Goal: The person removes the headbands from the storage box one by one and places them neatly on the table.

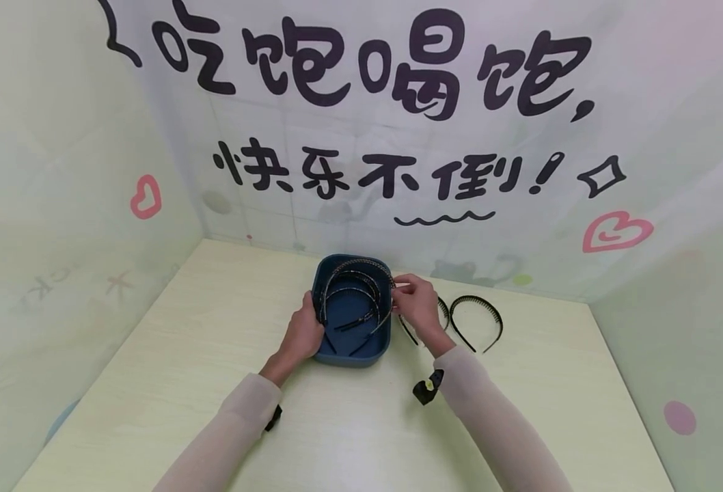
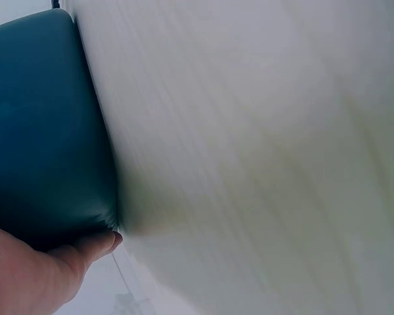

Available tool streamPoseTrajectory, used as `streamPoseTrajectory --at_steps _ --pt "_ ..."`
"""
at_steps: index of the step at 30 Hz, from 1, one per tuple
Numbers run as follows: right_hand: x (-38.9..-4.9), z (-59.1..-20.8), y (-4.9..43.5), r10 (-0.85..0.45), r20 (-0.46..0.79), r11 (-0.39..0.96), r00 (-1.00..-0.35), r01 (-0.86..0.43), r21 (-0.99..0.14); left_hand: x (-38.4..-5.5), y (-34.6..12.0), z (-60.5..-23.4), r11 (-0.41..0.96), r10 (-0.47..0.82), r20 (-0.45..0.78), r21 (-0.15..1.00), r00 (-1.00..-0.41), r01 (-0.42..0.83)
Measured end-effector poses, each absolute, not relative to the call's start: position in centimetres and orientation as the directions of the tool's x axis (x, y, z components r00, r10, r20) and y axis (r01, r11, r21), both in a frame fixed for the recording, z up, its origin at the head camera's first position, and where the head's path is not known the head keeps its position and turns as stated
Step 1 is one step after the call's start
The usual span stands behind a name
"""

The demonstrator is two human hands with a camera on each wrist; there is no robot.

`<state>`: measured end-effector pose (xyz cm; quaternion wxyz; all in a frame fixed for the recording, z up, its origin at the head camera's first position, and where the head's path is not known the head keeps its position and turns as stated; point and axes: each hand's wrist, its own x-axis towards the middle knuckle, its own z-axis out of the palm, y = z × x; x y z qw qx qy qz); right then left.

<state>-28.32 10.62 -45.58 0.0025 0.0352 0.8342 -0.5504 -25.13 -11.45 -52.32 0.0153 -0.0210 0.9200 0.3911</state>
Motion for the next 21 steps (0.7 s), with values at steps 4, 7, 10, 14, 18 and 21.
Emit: streamPoseTrajectory --at_steps 4,7,10,14,18,21 --pt "-28.0 -45.4 11.7 0.018 -0.077 0.362 -0.997 0.078 -0.929 -25.2 -11.4 -52.3 0.697 -0.033 -0.031 0.716 -0.999 -0.045" --pt "-27.8 -45.6 12.7 -0.01 -0.103 0.365 -0.995 0.092 -0.927 -25.2 -11.4 -52.3 0.701 -0.034 -0.026 0.712 -0.999 -0.043" --pt "-27.6 -45.9 13.7 -0.036 -0.117 0.37 -0.992 0.096 -0.924 -25.2 -11.4 -52.3 0.699 -0.037 -0.029 0.714 -0.999 -0.046" --pt "-27.1 -46.0 14.9 -0.047 -0.137 0.373 -0.99 0.11 -0.921 -25.1 -11.4 -52.2 0.697 -0.039 -0.022 0.715 -0.999 -0.043" --pt "-26.6 -46.1 16.0 -0.069 -0.162 0.397 -0.984 0.122 -0.91 -25.0 -11.4 -52.1 0.693 -0.033 -0.025 0.72 -0.999 -0.041" --pt "-26.1 -46.1 17.0 -0.095 -0.17 0.417 -0.981 0.116 -0.901 -25.0 -11.4 -52.0 0.691 -0.032 -0.025 0.722 -0.999 -0.04"
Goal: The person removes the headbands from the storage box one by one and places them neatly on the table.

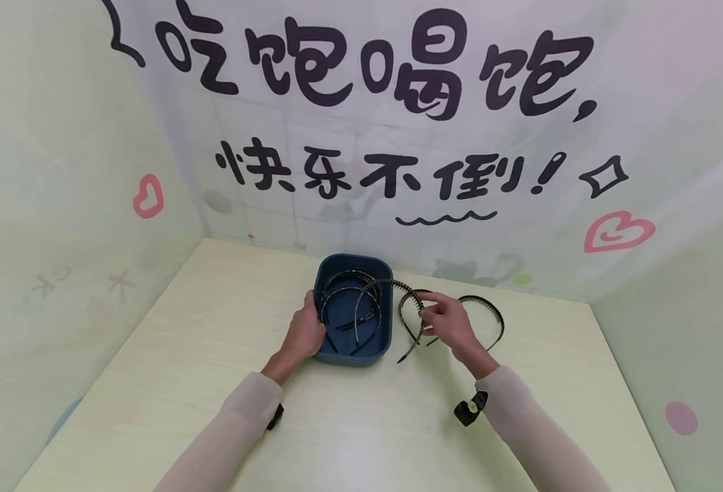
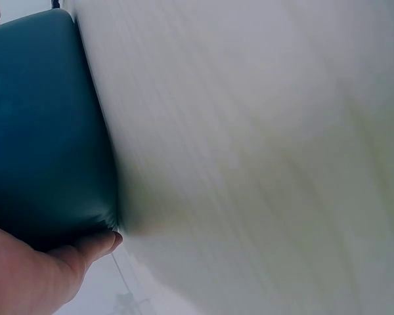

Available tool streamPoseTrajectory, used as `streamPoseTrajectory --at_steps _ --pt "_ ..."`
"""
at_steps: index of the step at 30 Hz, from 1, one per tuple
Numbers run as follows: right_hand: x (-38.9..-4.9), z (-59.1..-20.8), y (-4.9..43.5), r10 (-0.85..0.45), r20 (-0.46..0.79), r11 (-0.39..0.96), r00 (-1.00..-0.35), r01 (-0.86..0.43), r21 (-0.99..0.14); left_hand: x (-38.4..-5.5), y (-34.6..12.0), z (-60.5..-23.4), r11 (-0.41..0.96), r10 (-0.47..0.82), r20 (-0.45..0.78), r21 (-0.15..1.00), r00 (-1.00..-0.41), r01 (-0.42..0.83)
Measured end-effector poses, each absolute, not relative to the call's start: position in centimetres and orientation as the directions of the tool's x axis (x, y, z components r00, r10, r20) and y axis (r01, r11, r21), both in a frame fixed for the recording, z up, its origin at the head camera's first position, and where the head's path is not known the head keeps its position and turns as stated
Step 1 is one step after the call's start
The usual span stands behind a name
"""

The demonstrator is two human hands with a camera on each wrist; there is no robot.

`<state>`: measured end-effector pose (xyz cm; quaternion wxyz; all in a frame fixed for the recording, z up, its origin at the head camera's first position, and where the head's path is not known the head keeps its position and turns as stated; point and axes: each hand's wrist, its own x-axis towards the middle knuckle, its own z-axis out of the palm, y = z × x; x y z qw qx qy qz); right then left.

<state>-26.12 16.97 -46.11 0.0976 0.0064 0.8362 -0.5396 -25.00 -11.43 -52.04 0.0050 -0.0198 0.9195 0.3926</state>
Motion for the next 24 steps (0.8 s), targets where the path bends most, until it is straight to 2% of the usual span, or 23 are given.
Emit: streamPoseTrajectory --at_steps 24 --pt "-22.0 -48.6 23.2 -0.18 -0.277 0.428 -0.944 0.178 -0.886 -25.4 -11.3 -52.6 0.705 -0.051 -0.034 0.706 -0.998 -0.06"
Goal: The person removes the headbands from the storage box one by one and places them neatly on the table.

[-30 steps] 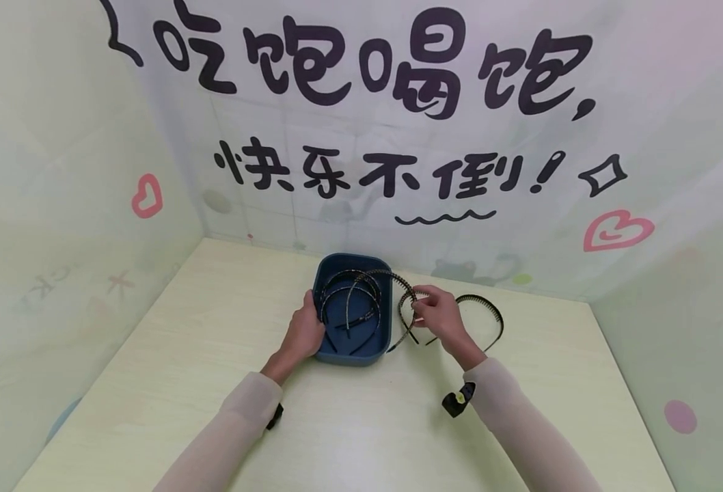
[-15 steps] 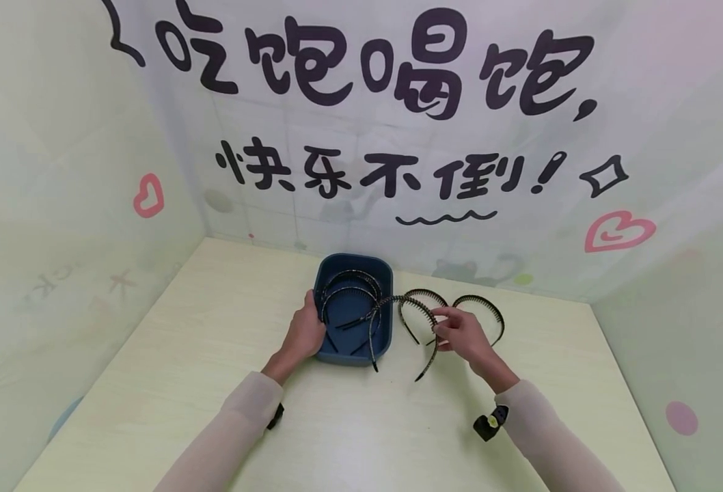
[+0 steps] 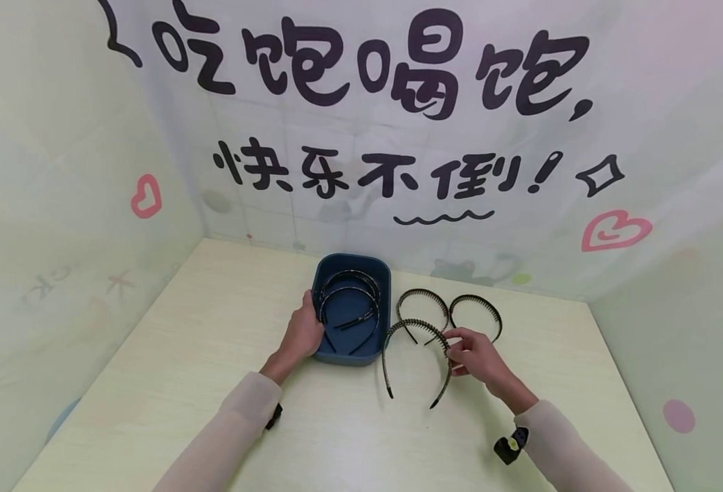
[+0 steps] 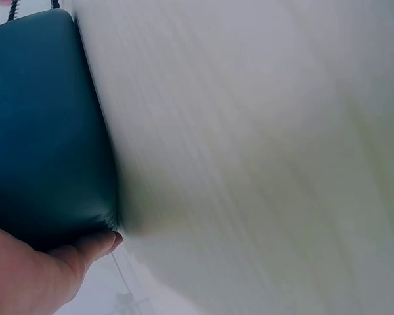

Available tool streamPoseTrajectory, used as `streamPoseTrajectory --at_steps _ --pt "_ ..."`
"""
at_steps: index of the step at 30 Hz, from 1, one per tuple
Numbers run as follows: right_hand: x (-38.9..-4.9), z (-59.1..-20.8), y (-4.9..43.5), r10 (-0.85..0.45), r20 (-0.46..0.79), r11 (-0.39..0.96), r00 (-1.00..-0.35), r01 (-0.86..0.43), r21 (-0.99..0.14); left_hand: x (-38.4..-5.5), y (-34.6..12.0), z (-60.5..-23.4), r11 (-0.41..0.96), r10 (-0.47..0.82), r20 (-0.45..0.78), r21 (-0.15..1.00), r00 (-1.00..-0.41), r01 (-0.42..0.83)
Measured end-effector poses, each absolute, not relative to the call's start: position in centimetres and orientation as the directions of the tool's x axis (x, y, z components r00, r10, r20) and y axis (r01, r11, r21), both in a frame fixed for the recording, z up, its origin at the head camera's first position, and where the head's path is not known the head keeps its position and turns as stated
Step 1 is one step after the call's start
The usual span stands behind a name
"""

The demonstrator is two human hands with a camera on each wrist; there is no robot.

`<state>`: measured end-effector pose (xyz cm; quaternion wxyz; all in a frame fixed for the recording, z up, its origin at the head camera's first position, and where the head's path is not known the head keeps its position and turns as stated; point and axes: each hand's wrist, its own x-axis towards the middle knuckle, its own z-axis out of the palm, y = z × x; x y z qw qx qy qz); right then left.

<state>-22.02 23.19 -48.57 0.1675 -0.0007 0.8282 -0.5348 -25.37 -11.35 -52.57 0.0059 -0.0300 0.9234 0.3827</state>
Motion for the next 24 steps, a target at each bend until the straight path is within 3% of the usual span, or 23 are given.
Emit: streamPoseTrajectory --at_steps 24 --pt "-20.3 -51.2 24.1 -0.221 -0.31 0.437 -0.925 0.19 -0.879 -25.0 -11.5 -52.4 0.695 -0.031 -0.026 0.718 -0.999 -0.04"
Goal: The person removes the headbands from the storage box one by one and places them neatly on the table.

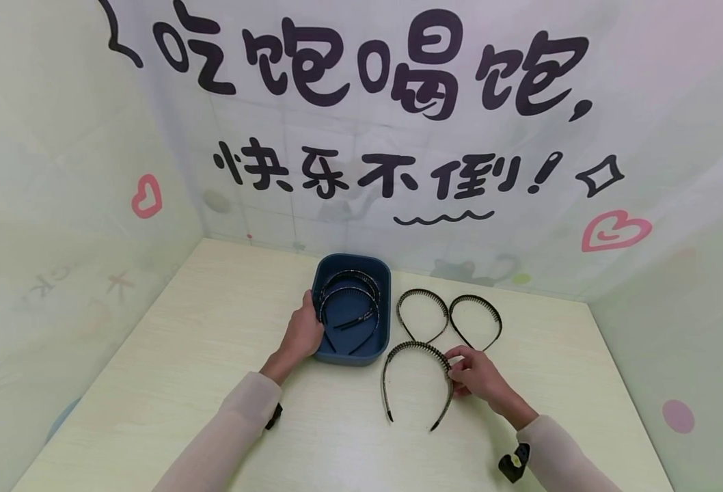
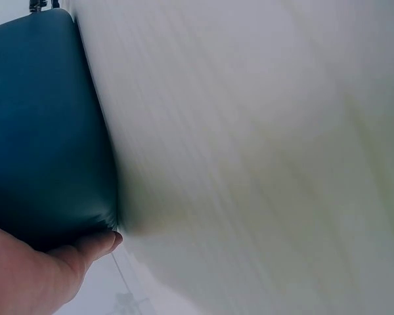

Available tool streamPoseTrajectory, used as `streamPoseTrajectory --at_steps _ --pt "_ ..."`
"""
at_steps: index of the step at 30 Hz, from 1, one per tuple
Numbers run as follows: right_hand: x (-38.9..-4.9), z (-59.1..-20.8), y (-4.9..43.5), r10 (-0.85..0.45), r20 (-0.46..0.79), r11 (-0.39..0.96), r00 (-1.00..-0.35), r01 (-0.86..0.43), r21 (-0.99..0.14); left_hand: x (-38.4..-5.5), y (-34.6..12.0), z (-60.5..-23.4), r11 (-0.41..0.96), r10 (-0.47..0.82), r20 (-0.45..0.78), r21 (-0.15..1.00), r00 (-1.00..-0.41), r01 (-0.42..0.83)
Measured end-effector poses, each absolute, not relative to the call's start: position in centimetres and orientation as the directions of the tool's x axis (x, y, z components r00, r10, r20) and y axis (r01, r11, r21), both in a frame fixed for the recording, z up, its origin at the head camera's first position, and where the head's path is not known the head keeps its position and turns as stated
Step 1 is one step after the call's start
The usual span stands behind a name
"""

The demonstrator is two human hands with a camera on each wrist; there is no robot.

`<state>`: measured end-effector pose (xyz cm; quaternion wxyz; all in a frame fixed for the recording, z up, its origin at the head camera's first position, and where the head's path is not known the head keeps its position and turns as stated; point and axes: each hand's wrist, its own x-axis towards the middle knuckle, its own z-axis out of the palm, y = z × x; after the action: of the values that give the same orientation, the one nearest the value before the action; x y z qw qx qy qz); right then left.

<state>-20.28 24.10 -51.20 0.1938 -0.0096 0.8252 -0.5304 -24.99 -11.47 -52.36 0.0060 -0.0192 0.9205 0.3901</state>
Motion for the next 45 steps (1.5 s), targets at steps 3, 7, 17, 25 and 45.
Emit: streamPoseTrajectory --at_steps 3,7,17,25,45 --pt "-20.2 -51.3 24.2 -0.228 -0.313 0.442 -0.922 0.189 -0.877 -24.9 -11.5 -52.3 0.693 -0.027 -0.022 0.72 -0.999 -0.035" --pt "-20.0 -51.5 24.3 -0.244 -0.314 0.455 -0.918 0.178 -0.873 -24.9 -11.4 -52.4 0.695 -0.027 -0.018 0.718 -0.999 -0.032" --pt "-20.1 -51.4 24.3 -0.238 -0.285 0.555 -0.928 0.111 -0.825 -25.0 -11.4 -52.2 0.693 -0.031 -0.034 0.719 -0.999 -0.046" --pt "-20.1 -50.9 24.2 -0.22 -0.294 0.597 -0.93 0.11 -0.795 -24.9 -11.4 -52.0 0.695 -0.032 -0.033 0.718 -0.999 -0.046" --pt "-23.8 -45.6 16.4 -0.317 -0.19 0.353 -0.929 0.07 -0.933 -24.9 -11.4 -52.1 0.685 -0.026 -0.055 0.727 -0.998 -0.058"
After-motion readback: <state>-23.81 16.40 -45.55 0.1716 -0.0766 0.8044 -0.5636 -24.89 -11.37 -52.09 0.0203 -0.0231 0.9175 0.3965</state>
